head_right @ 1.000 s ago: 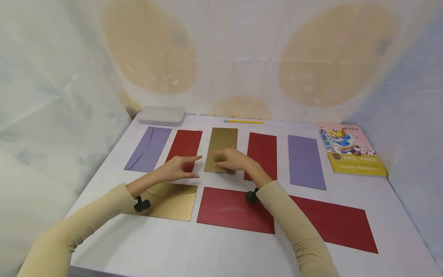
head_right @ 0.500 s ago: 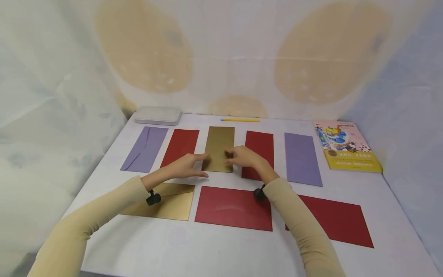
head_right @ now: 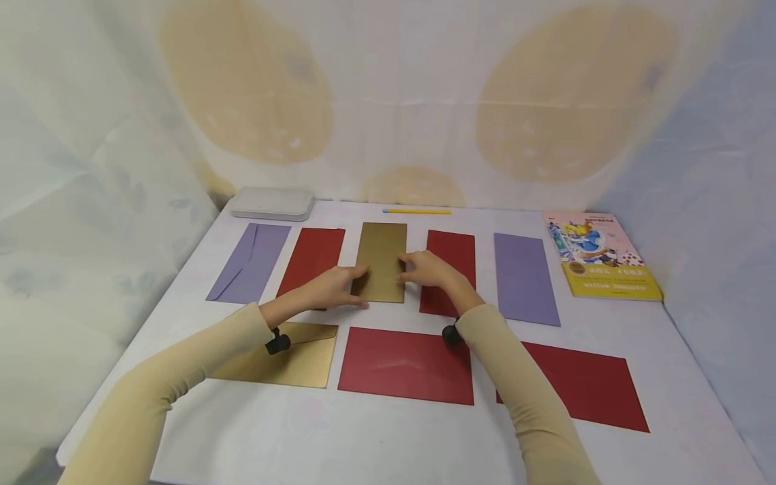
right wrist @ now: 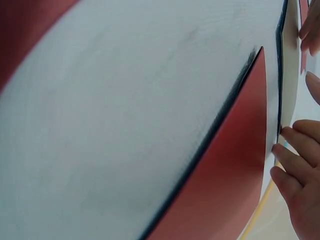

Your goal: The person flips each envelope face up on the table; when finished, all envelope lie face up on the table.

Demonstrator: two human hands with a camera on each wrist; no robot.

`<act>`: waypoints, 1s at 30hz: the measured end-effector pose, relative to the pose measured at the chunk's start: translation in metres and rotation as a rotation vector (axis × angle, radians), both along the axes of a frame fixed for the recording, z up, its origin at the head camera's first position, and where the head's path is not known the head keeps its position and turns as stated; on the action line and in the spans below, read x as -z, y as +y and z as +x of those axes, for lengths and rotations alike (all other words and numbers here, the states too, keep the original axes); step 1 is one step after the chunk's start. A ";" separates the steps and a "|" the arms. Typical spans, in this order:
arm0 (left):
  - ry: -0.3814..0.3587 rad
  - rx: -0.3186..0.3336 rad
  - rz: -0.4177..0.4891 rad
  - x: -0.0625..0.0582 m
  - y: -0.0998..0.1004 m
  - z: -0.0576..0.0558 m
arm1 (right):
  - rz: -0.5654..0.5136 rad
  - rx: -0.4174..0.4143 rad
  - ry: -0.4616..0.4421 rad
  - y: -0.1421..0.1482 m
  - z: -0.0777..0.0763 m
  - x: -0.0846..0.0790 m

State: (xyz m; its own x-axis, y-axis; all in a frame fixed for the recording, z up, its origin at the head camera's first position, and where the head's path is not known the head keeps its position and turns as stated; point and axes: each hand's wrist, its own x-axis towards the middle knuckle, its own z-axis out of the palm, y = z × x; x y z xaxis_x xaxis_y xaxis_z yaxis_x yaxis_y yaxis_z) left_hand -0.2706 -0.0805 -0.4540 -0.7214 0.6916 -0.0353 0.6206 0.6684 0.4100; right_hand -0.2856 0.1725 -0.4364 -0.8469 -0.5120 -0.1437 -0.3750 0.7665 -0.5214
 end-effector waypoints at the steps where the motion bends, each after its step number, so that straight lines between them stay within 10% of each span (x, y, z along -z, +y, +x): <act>1: -0.002 -0.007 -0.003 0.000 0.000 0.000 | -0.005 0.006 -0.001 0.000 0.000 0.000; 30: 0.047 -0.023 0.012 0.002 0.007 -0.001 | -0.293 0.075 -0.021 0.009 0.013 -0.011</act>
